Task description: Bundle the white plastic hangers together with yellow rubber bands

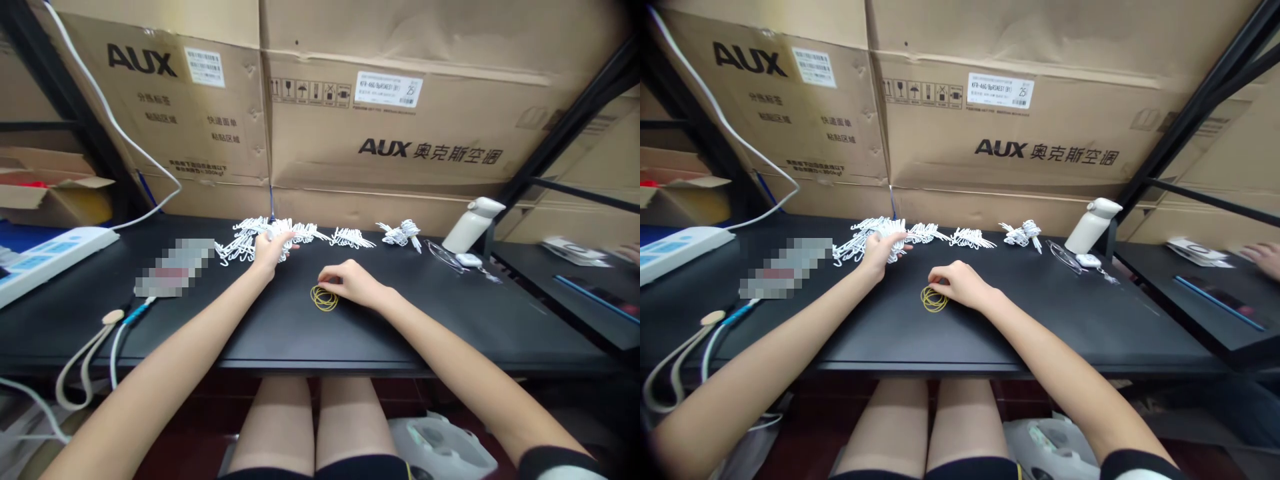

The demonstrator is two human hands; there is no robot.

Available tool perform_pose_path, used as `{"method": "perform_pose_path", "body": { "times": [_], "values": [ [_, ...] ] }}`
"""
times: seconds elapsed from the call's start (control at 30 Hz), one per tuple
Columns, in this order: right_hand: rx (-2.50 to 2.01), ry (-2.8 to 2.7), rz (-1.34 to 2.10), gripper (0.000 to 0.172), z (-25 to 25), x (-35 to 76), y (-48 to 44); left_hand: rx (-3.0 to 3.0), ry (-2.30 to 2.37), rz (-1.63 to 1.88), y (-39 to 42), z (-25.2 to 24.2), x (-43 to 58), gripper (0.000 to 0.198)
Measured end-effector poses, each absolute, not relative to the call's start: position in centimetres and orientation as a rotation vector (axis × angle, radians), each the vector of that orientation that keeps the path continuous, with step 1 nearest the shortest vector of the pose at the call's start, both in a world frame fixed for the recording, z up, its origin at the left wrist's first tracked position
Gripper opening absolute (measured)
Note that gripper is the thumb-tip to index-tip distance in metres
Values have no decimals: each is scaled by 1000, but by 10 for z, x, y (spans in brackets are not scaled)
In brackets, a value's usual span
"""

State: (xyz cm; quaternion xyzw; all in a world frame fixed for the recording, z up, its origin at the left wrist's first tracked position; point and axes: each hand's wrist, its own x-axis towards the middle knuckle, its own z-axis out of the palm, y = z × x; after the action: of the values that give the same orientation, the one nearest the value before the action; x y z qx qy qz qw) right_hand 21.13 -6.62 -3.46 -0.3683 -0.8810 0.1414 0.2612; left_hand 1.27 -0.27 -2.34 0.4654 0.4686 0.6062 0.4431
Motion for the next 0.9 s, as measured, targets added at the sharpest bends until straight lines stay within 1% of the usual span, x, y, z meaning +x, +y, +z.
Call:
{"method": "perform_pose_path", "body": {
  "times": [0.27,0.4,0.53,0.67,0.77,0.9],
  "values": [
    [-954,-2346,332,7,-34,210,-68,1172,1142,1427,-6,-20,13,29],
    [-1007,-2136,243,13,-36,208,-67,1214,1031,1253,-9,-20,14,31],
    [-1041,-1872,122,14,-35,208,-63,1270,880,1047,-13,-21,16,36],
    [-961,-1923,122,23,-35,208,-61,1308,797,919,-15,-23,17,39],
    [-881,-1969,150,17,-36,207,-60,1355,791,907,-17,-24,17,40],
    [-879,-1978,194,13,-40,204,-60,1409,771,851,-20,-25,19,34]
  ]
}}
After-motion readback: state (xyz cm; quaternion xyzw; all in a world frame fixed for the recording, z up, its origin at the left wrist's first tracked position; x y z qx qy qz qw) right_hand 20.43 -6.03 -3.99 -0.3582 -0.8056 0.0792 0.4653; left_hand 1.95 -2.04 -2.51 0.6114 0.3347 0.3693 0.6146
